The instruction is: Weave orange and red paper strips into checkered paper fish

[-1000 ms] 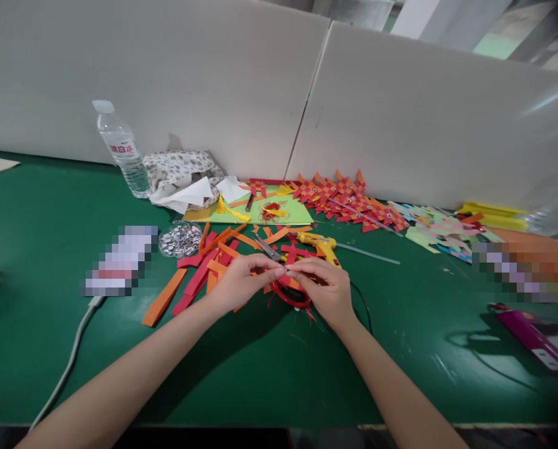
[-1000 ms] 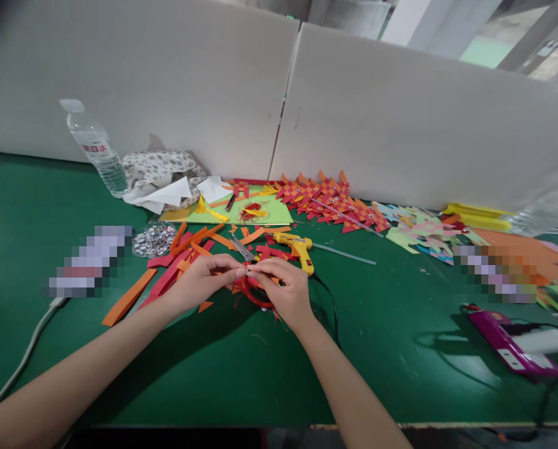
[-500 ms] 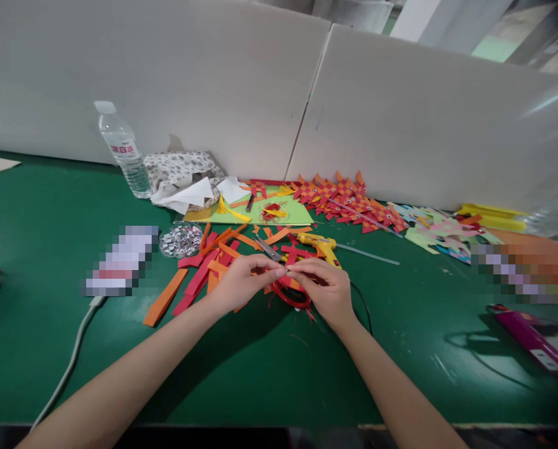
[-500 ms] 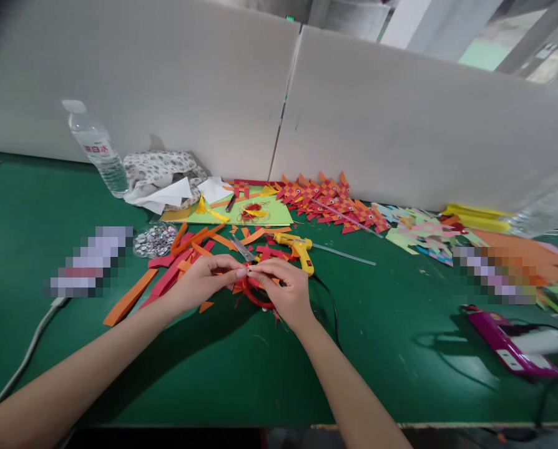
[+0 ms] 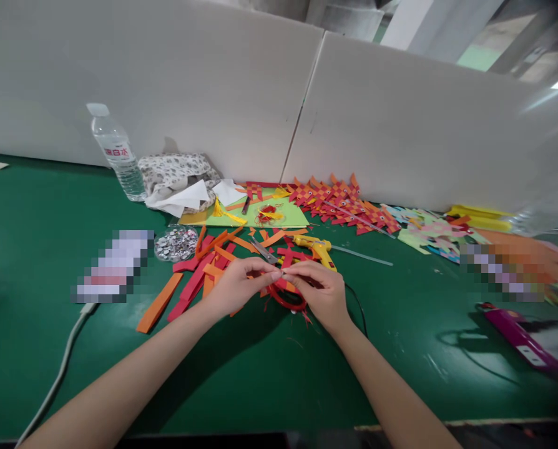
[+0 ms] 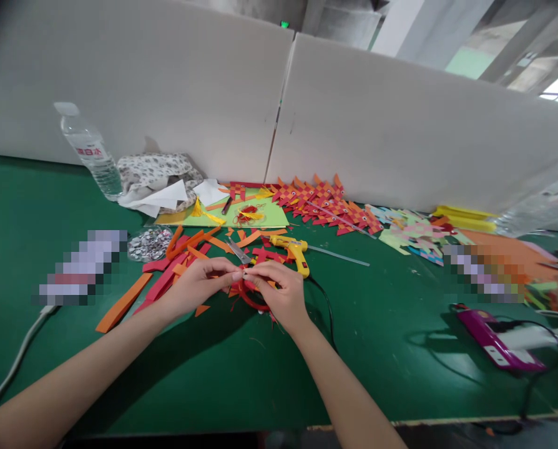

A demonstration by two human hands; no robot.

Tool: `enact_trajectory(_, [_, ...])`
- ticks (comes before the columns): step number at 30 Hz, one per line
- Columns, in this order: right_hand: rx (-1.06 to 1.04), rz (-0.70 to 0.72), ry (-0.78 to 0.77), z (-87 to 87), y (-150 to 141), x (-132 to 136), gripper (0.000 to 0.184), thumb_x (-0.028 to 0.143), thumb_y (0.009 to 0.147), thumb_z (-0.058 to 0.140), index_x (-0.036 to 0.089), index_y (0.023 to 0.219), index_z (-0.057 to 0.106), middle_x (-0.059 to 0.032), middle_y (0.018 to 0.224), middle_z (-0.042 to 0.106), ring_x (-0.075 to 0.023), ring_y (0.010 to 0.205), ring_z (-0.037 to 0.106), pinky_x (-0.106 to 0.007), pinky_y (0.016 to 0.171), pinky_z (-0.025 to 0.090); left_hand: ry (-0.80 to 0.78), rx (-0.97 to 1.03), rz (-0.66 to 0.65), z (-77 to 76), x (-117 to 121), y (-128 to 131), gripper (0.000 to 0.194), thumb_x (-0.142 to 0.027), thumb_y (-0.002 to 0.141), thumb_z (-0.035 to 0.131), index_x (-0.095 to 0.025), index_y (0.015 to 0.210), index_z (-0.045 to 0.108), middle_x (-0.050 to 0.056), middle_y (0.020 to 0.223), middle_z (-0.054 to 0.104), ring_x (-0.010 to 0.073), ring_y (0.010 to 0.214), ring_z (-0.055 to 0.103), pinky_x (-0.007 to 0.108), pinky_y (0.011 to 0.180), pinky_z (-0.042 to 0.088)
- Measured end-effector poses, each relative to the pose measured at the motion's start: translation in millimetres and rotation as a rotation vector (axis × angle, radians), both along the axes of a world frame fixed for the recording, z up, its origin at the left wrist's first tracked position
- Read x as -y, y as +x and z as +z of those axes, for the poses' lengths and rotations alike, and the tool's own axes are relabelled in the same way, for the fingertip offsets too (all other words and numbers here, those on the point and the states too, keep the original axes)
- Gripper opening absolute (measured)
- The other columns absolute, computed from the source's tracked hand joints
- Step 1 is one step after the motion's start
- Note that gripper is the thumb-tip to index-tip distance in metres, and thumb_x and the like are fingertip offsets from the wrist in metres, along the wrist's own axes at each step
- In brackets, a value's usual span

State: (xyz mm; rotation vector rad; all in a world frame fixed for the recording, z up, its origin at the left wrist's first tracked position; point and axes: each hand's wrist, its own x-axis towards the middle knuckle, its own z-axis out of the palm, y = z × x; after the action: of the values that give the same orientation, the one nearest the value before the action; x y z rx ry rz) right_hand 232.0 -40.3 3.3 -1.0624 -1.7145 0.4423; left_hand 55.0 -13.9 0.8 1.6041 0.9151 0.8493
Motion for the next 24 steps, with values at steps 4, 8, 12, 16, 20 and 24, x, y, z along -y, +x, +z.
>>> enact_trajectory(4, [-0.01, 0.006, -0.013, -1.7, 0.6, 0.3, 0.008, 0.021, 0.077, 0.064, 0.024, 0.077, 0.072, -0.0028, 0.078, 0.071, -0.017, 0.071, 0.066, -0.03, 0.068, 0.054, 0.003, -0.004, -0.002, -1.3, -0.7, 0.3, 0.028, -0.042, 0.078, 0.057, -0.018, 0.082, 0.07, 0.005, 0.083, 0.065, 0.0152, 0.071, 0.058, 0.026, 0.064, 0.047])
enact_trajectory(8, [-0.009, 0.005, -0.017, -2.4, 1.0, 0.1, 0.008, 0.019, 0.076, 0.065, 0.024, 0.077, 0.072, -0.0027, 0.078, 0.07, -0.0164, 0.072, 0.065, -0.029, 0.068, 0.053, 0.005, -0.005, -0.005, -1.3, -1.1, 0.5, 0.029, -0.044, 0.078, 0.057, -0.018, 0.083, 0.071, 0.006, 0.083, 0.065, 0.0155, 0.072, 0.058, 0.026, 0.064, 0.047])
enact_trajectory(12, [-0.013, 0.01, -0.007, -1.7, -0.5, -0.2, 0.008, 0.017, 0.076, 0.066, 0.023, 0.077, 0.072, -0.0025, 0.077, 0.07, -0.0159, 0.071, 0.065, -0.029, 0.068, 0.053, 0.022, -0.019, -0.006, -1.3, -0.7, -0.1, 0.029, -0.043, 0.079, 0.056, -0.018, 0.084, 0.071, 0.006, 0.084, 0.065, 0.0159, 0.073, 0.058, 0.026, 0.064, 0.047])
enact_trajectory(16, [-0.006, 0.002, -0.007, -1.4, -1.6, 0.1, 0.008, 0.019, 0.076, 0.066, 0.024, 0.076, 0.071, -0.0022, 0.076, 0.07, -0.0163, 0.071, 0.065, -0.029, 0.067, 0.053, 0.025, -0.022, 0.0, -0.9, 0.2, -0.6, 0.029, -0.043, 0.08, 0.055, -0.018, 0.085, 0.071, 0.006, 0.084, 0.065, 0.016, 0.074, 0.058, 0.025, 0.064, 0.047])
enact_trajectory(20, [-0.003, -0.005, -0.013, -2.1, -0.8, 0.2, 0.008, 0.02, 0.076, 0.065, 0.024, 0.077, 0.072, -0.0022, 0.077, 0.071, -0.0165, 0.072, 0.065, -0.029, 0.068, 0.053, 0.011, -0.009, -0.009, 0.6, 0.4, -0.3, 0.028, -0.042, 0.08, 0.056, -0.018, 0.085, 0.071, 0.005, 0.084, 0.065, 0.0151, 0.072, 0.059, 0.025, 0.064, 0.047])
enact_trajectory(24, [-0.001, -0.004, -0.013, -2.4, -0.2, 0.0, 0.008, 0.021, 0.077, 0.065, 0.024, 0.078, 0.072, -0.0029, 0.079, 0.071, -0.0172, 0.073, 0.065, -0.03, 0.07, 0.053, 0.004, -0.009, -0.005, 1.9, 0.5, -0.1, 0.027, -0.041, 0.079, 0.057, -0.018, 0.084, 0.071, 0.005, 0.084, 0.065, 0.0152, 0.072, 0.058, 0.026, 0.064, 0.047])
